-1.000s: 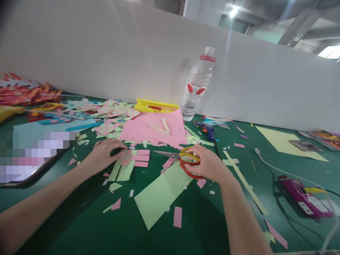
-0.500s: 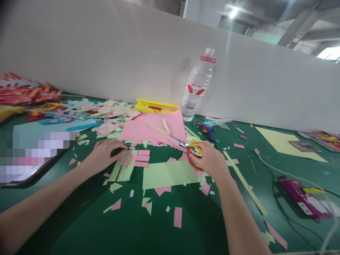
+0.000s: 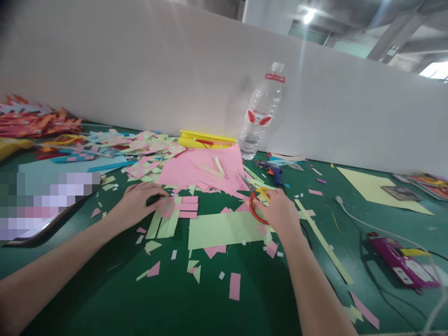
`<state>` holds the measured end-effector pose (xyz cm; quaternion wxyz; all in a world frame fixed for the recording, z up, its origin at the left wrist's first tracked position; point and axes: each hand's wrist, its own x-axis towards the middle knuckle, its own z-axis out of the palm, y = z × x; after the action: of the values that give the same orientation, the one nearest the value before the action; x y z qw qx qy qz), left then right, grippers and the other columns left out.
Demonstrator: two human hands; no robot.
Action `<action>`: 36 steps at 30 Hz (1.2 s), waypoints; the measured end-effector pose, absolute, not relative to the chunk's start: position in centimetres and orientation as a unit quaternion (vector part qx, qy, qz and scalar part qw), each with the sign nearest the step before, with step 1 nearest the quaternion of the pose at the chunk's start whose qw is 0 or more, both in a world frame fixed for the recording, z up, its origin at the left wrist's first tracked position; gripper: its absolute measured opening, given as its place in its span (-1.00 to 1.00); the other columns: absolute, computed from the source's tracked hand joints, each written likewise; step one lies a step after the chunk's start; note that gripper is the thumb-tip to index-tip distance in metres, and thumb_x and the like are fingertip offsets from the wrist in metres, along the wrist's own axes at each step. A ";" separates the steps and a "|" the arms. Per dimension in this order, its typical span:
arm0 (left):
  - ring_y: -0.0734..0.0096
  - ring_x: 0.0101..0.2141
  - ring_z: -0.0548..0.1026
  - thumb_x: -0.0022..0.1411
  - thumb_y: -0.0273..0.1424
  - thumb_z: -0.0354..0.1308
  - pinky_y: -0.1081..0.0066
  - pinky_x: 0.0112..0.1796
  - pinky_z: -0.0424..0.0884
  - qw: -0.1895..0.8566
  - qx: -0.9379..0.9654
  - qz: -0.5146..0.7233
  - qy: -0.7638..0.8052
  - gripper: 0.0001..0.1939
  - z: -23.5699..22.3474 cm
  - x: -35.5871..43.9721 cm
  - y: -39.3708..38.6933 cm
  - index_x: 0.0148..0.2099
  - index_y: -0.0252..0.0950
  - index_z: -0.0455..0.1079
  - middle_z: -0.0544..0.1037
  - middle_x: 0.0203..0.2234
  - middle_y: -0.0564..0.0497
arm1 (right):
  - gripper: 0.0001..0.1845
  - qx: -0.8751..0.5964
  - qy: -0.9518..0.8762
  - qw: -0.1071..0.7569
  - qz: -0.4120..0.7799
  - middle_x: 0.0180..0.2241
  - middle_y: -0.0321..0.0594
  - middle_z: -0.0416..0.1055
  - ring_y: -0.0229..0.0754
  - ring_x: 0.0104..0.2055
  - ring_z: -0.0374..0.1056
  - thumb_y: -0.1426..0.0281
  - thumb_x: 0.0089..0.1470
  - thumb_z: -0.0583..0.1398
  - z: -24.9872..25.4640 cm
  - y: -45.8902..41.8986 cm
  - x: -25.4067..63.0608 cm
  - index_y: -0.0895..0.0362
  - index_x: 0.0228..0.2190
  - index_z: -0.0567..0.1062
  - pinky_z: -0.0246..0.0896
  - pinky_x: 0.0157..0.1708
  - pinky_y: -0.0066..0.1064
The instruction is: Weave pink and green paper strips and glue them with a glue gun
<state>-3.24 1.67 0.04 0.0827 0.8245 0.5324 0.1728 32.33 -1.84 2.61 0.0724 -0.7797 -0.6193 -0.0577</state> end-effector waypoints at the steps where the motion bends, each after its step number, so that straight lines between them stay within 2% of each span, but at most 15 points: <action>1: 0.14 -0.03 0.36 0.23 -0.30 -0.04 0.03 0.00 0.13 0.082 0.825 0.176 0.530 -0.78 0.0 -3.2 1.7 -0.22 -0.15 0.43 0.50 -0.15 -0.02 | -0.48 -0.783 -0.615 0.072 -0.060 -0.14 -0.04 0.36 -0.05 -0.25 0.36 0.04 0.05 0.05 2.5 -1.8 32.4 0.20 -0.17 0.46 0.20 -0.38 -0.31; 8: 0.12 -0.04 0.38 0.25 -0.28 -0.07 0.01 -0.01 0.15 0.076 0.827 0.194 0.522 -0.74 -0.2 -3.4 1.7 -0.18 -0.15 0.43 0.52 -0.16 -0.03 | -0.50 -0.783 -0.616 0.060 -0.063 -0.16 -0.02 0.37 -0.05 -0.28 0.38 0.07 0.09 0.03 2.0 -1.8 32.5 0.21 -0.18 0.47 0.17 -0.41 -0.32; 12: 0.09 -0.01 0.36 0.24 -0.16 -0.04 -0.01 0.01 0.14 0.070 0.826 0.203 0.521 -0.68 -0.5 -3.6 1.8 -0.10 -0.16 0.41 0.49 -0.11 -0.07 | -0.51 -0.782 -0.617 0.060 -0.067 -0.17 -0.02 0.38 -0.05 -0.29 0.38 0.08 0.08 0.03 1.9 -1.8 32.5 0.20 -0.19 0.47 0.17 -0.42 -0.32; 16: 0.06 -0.01 0.34 0.14 -0.04 0.07 -0.01 0.01 0.13 0.062 0.832 0.196 0.516 -0.63 -0.6 -3.7 1.9 -0.12 -0.14 0.42 0.47 -0.10 -0.08 | -0.51 -0.782 -0.617 0.064 -0.065 -0.17 -0.01 0.38 -0.06 -0.31 0.39 0.08 0.08 0.04 1.8 -1.7 32.5 0.20 -0.18 0.46 0.17 -0.44 -0.32; 24: 0.07 -0.05 0.37 0.07 -0.09 0.16 -0.03 0.01 0.11 0.122 0.821 0.198 0.521 -0.66 0.1 -3.4 1.8 -0.18 -0.17 0.39 0.49 -0.14 -0.04 | -0.49 -0.794 -0.605 0.040 -0.048 -0.13 -0.04 0.35 -0.05 -0.24 0.38 0.08 0.11 0.00 2.1 -1.8 32.1 0.21 -0.12 0.42 0.17 -0.40 -0.33; 28: 0.13 -0.18 0.45 0.05 -0.05 0.15 0.08 -0.05 0.24 0.172 0.801 0.227 0.526 -0.62 0.5 -3.3 1.7 -0.20 -0.20 0.39 0.53 -0.25 -0.03 | -0.49 -0.797 -0.601 0.029 -0.044 -0.11 -0.06 0.33 -0.05 -0.23 0.37 0.09 0.13 -0.01 2.3 -1.8 31.9 0.21 -0.10 0.41 0.16 -0.40 -0.34; 32: 0.21 -0.34 0.50 0.06 -0.05 0.13 0.28 -0.28 0.39 0.229 0.767 0.259 0.541 -0.64 1.1 -3.3 1.6 -0.21 -0.20 0.41 0.55 -0.37 0.00 | -0.49 -0.799 -0.600 0.026 -0.036 -0.10 -0.06 0.33 -0.05 -0.23 0.37 0.09 0.13 -0.02 2.4 -1.8 31.9 0.21 -0.10 0.40 0.17 -0.40 -0.33; 36: 0.21 -0.32 0.50 0.06 -0.07 0.11 0.32 -0.32 0.42 0.259 0.739 0.293 0.549 -0.67 1.6 -3.2 1.5 -0.28 -0.20 0.44 0.57 -0.36 -0.02 | -0.50 -0.798 -0.601 0.032 -0.038 -0.10 -0.05 0.33 -0.06 -0.22 0.37 0.09 0.13 -0.01 2.3 -1.8 31.9 0.21 -0.12 0.41 0.18 -0.39 -0.33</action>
<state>-3.21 1.45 1.57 0.2594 0.7388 0.5487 0.2929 31.92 -1.82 2.28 0.0322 -0.7976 -0.6011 -0.0378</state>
